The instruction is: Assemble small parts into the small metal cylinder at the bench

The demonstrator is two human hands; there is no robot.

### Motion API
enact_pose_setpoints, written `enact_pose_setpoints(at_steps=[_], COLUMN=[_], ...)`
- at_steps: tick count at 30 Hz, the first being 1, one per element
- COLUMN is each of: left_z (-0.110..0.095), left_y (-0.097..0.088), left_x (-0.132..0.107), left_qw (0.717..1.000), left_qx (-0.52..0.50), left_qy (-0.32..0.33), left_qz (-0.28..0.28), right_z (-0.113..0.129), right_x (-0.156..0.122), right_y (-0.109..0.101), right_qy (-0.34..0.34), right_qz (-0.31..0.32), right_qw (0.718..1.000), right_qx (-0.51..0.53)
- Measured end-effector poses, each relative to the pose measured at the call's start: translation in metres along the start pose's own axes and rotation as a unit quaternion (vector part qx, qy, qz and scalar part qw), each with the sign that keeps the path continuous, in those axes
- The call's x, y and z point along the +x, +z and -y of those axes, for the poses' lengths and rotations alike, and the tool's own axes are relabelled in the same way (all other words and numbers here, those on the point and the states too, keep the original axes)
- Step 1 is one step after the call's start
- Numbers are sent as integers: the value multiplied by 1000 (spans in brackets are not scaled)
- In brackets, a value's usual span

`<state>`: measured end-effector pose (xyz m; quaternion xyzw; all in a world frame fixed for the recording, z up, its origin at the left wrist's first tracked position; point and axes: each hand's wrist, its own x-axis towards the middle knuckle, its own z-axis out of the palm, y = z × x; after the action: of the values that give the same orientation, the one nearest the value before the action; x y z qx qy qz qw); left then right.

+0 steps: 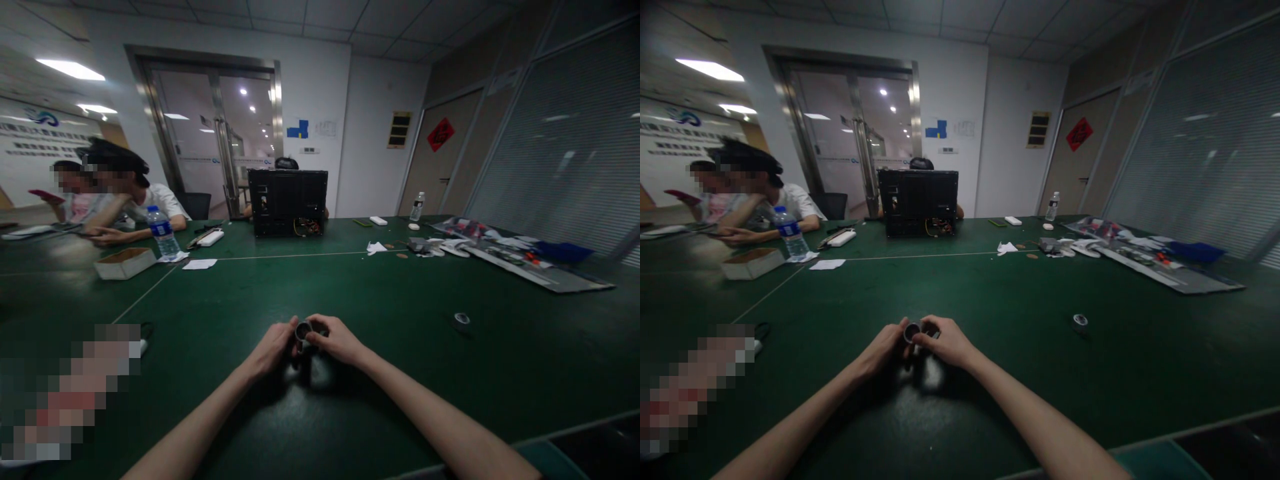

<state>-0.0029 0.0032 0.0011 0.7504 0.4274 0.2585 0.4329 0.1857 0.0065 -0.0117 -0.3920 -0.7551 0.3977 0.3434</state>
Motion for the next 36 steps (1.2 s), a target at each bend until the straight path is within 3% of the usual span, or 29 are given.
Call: enact_pose_setpoints(at_steps=[10, 18, 27, 36], left_z=[-1, 4, 8, 6], left_y=[2, 2, 1, 1], left_x=[-1, 1, 4, 6], left_qw=[1000, 1000, 999, 998], left_qx=[4, -6, -23, 40], left_qy=[-1, 9, 17, 51], left_qz=[3, -2, -29, -19], right_z=[-12, -14, 1, -7], right_x=[3, 2, -2, -3], right_y=[4, 3, 0, 2], right_qy=[4, -5, -17, -62], right_qz=[22, 15, -29, -63], right_qw=[997, 998, 999, 994], right_qx=[80, 57, -20, -71])
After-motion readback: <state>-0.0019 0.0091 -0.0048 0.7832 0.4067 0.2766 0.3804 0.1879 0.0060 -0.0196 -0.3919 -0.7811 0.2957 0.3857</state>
